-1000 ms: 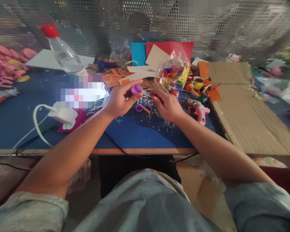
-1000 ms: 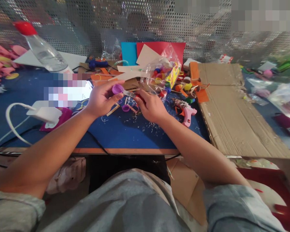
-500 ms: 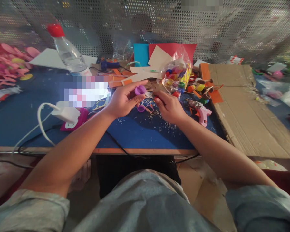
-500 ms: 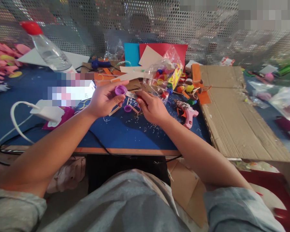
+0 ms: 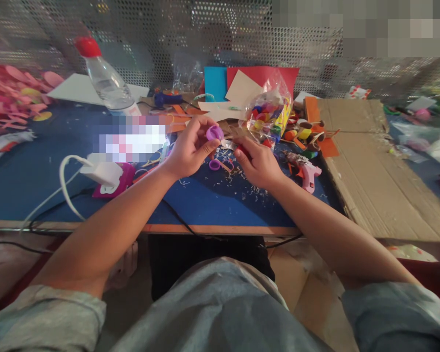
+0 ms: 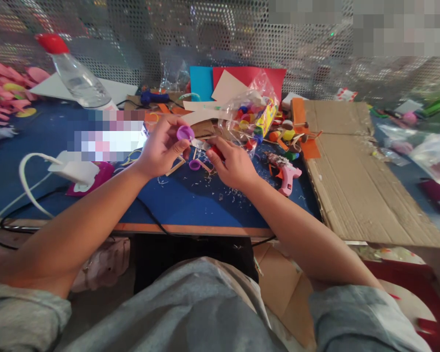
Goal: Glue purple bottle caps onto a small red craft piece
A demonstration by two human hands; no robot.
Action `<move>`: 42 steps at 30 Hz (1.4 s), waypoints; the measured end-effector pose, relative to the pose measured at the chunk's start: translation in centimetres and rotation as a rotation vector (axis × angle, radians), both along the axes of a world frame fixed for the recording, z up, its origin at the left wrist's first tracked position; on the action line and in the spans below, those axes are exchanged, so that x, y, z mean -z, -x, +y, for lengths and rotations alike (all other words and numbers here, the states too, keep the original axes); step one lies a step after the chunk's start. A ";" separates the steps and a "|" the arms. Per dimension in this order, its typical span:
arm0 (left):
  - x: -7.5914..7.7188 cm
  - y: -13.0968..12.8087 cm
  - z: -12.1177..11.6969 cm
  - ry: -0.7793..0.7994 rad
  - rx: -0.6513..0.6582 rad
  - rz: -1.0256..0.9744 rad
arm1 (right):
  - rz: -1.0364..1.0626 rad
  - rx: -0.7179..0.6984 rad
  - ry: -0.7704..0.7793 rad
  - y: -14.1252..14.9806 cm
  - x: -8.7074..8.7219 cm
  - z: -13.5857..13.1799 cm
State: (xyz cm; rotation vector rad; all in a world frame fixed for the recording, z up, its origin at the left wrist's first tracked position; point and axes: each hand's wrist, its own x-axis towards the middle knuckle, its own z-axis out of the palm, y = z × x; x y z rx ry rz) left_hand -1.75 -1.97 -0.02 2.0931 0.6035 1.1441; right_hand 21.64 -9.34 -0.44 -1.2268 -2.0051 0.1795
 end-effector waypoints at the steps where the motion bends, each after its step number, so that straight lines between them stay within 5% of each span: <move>1: 0.0 0.0 0.1 -0.025 -0.013 -0.009 | -0.002 0.000 -0.001 0.0 0.0 0.0; 14: -0.5 -0.1 -0.8 -0.018 -0.021 -0.030 | -0.016 0.043 -0.028 0.1 0.4 0.3; 27: 0.4 0.0 -0.6 -0.250 -0.083 0.124 | -0.040 0.024 -0.039 0.8 0.7 -0.1; 42: 0.4 0.0 -1.0 -0.238 -0.113 0.114 | 0.022 0.009 -0.043 1.0 1.0 -0.1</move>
